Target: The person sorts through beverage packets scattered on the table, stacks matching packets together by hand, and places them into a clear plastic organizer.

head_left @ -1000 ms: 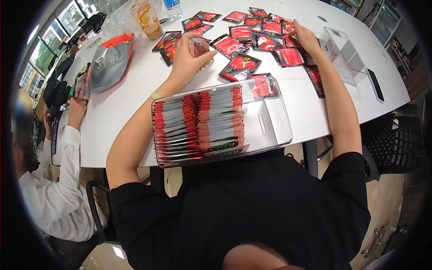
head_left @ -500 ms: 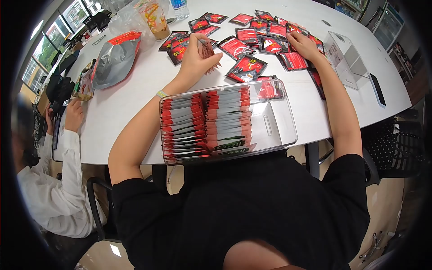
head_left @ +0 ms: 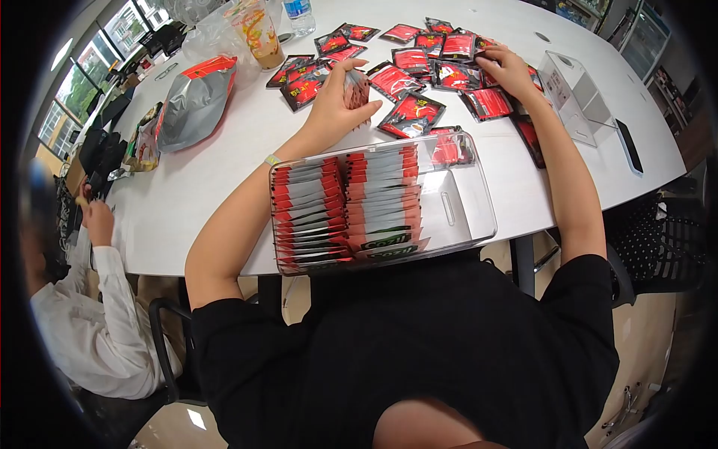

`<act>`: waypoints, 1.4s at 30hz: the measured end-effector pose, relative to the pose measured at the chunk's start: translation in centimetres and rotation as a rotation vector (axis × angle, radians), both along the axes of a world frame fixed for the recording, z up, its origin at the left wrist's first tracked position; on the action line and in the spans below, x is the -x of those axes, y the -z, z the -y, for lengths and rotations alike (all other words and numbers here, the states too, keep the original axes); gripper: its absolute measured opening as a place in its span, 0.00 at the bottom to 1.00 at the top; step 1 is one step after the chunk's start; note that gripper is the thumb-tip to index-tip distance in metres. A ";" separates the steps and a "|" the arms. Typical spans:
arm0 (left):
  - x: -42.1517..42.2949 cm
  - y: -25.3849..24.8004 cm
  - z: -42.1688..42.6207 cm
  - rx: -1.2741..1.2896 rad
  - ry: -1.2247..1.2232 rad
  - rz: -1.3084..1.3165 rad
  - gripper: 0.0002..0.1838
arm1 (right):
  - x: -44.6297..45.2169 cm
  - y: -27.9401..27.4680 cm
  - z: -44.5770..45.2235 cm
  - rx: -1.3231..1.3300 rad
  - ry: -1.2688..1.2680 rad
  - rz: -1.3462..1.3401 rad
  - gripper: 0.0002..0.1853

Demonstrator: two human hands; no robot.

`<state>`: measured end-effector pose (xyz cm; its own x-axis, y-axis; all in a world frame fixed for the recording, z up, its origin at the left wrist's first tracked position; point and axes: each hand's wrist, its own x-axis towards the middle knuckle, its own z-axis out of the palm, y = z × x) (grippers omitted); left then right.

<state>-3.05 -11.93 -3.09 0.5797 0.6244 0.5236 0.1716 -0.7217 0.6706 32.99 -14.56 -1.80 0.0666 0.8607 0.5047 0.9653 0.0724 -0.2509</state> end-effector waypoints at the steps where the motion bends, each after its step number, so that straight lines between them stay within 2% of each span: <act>1: -0.1 0.2 -0.2 -0.014 0.005 0.023 0.34 | 0.1 -0.4 0.1 -0.090 -0.079 -0.112 0.22; 2: -0.1 0.4 -0.3 -0.027 0.010 0.047 0.35 | 0.2 -0.6 0.4 -0.056 -0.148 -0.460 0.17; 3: -0.1 0.1 0.2 -0.023 0.008 0.049 0.35 | 0.6 -1.2 0.7 -0.052 -0.149 -0.458 0.17; 5: 0.0 -0.7 1.0 0.110 0.079 0.072 0.38 | 1.5 -2.5 1.1 -0.062 -0.334 -0.884 0.16; 7: -0.1 -0.6 1.0 0.114 0.111 0.094 0.39 | 3.3 -3.5 1.8 -0.076 -0.368 -0.986 0.14; 9: -0.1 -0.6 0.9 0.113 0.143 0.118 0.40 | 4.7 -3.8 2.3 -0.013 -0.557 -1.187 0.14; 10: -0.1 -0.5 0.8 0.109 0.137 0.149 0.41 | 5.9 -3.9 2.7 0.054 -0.543 -1.241 0.15; 11: -0.2 -0.3 0.7 0.104 0.132 0.179 0.41 | 6.4 -3.1 2.1 0.110 -0.633 -1.303 0.16; 15: -0.3 -0.5 1.4 0.192 0.171 0.271 0.43 | 11.2 -1.8 3.3 0.367 -0.741 -1.225 0.17; 17: -0.3 -1.2 2.7 0.089 0.154 0.161 0.42 | 12.7 -1.5 3.7 0.419 -0.802 -1.211 0.17; 19: -0.4 -0.9 2.5 0.030 0.156 0.164 0.44 | 13.3 -1.4 3.9 0.517 -0.807 -1.206 0.16; 24: -0.2 -0.9 2.4 -0.138 0.188 0.236 0.44 | 13.3 -2.3 4.3 0.425 -0.859 -1.190 0.16; 26: -0.3 -0.8 2.7 -0.090 0.204 0.249 0.44 | 12.3 -2.5 3.9 0.402 -0.925 -1.286 0.16; 28: -0.3 -0.7 2.6 -0.044 0.220 0.264 0.43 | 12.0 -2.4 3.8 0.416 -0.936 -1.268 0.16; 30: -0.2 -0.8 2.0 -0.304 0.201 0.206 0.45 | 12.4 -2.3 4.0 0.451 -0.914 -1.218 0.15; 33: 0.1 -0.8 2.4 -0.380 0.196 0.075 0.45 | 14.3 -2.1 4.9 0.546 -0.836 -1.085 0.16; 37: -0.4 -0.3 1.4 -0.279 0.283 0.197 0.47 | 15.5 -2.3 5.2 0.557 -0.964 -0.994 0.22; 42: -0.7 -0.1 1.7 -0.253 0.271 0.161 0.47 | 16.0 -2.8 6.1 0.541 -0.931 -0.915 0.23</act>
<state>-2.34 -13.68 -2.99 0.6040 0.2999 0.7384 -0.1405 -0.8719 0.4691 16.98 -20.67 0.96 -0.5055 0.8414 0.1914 0.1018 0.2785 -0.9550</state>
